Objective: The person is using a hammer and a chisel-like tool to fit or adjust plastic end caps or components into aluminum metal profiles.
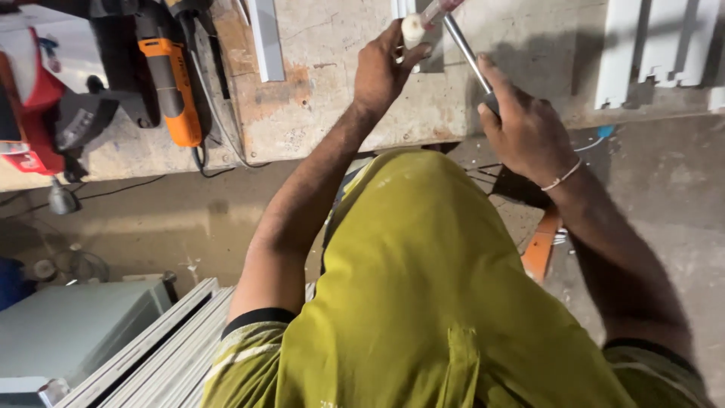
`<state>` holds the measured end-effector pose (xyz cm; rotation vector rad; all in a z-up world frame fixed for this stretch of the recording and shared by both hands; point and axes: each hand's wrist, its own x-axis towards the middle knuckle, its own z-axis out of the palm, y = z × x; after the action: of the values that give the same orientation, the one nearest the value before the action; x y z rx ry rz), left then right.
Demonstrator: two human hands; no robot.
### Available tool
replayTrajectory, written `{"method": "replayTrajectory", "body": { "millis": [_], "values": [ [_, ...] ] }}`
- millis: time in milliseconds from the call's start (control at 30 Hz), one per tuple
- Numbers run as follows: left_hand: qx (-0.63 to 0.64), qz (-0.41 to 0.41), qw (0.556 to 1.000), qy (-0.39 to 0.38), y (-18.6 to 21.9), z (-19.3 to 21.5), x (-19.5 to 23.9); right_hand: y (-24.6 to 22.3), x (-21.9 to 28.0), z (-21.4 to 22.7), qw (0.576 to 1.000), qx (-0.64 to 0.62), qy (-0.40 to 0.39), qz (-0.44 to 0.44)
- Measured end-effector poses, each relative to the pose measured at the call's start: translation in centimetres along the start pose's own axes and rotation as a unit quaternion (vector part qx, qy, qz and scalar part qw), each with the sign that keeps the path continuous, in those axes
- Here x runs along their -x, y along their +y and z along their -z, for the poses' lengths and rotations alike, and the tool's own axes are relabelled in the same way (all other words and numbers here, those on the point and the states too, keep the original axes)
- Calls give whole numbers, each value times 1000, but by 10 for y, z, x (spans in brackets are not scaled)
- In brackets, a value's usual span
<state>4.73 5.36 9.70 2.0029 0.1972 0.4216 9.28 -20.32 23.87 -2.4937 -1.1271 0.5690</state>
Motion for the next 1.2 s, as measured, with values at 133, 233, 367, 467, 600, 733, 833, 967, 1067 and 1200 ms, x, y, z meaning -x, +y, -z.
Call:
{"method": "replayTrajectory", "body": {
  "millis": [133, 233, 367, 467, 600, 733, 833, 967, 1067, 1200],
  "values": [
    [68, 54, 995, 42, -5, 7, -16, 2, 7, -2, 990, -65, 98, 84],
    [117, 82, 987, 77, 5, 14, 2, 7, 25, -27, 984, -144, 103, 2],
    [126, 15, 989, 71, 25, 30, -5, 30, 39, -76, 961, -243, 109, -77],
    [110, 31, 992, 52, 15, 22, 7, 39, 65, -105, 951, -270, 119, -89],
    [24, 33, 999, 30, -2, 12, 0, 32, 70, -111, 943, -281, 104, -145],
    [17, 45, 999, 17, 0, 8, -1, 12, 64, -93, 927, -301, 84, -210],
    [21, 43, 999, 13, -2, 5, -1, 8, 65, -90, 921, -300, 76, -235],
    [11, 51, 999, 9, -6, 3, -2, 14, 68, -96, 926, -298, 81, -217],
    [9, 55, 998, 4, -7, 2, 0, 11, 67, -94, 927, -296, 83, -215],
    [-4, 52, 999, -5, -17, -4, 3, 10, 67, -95, 930, -285, 83, -218]
  ]
}}
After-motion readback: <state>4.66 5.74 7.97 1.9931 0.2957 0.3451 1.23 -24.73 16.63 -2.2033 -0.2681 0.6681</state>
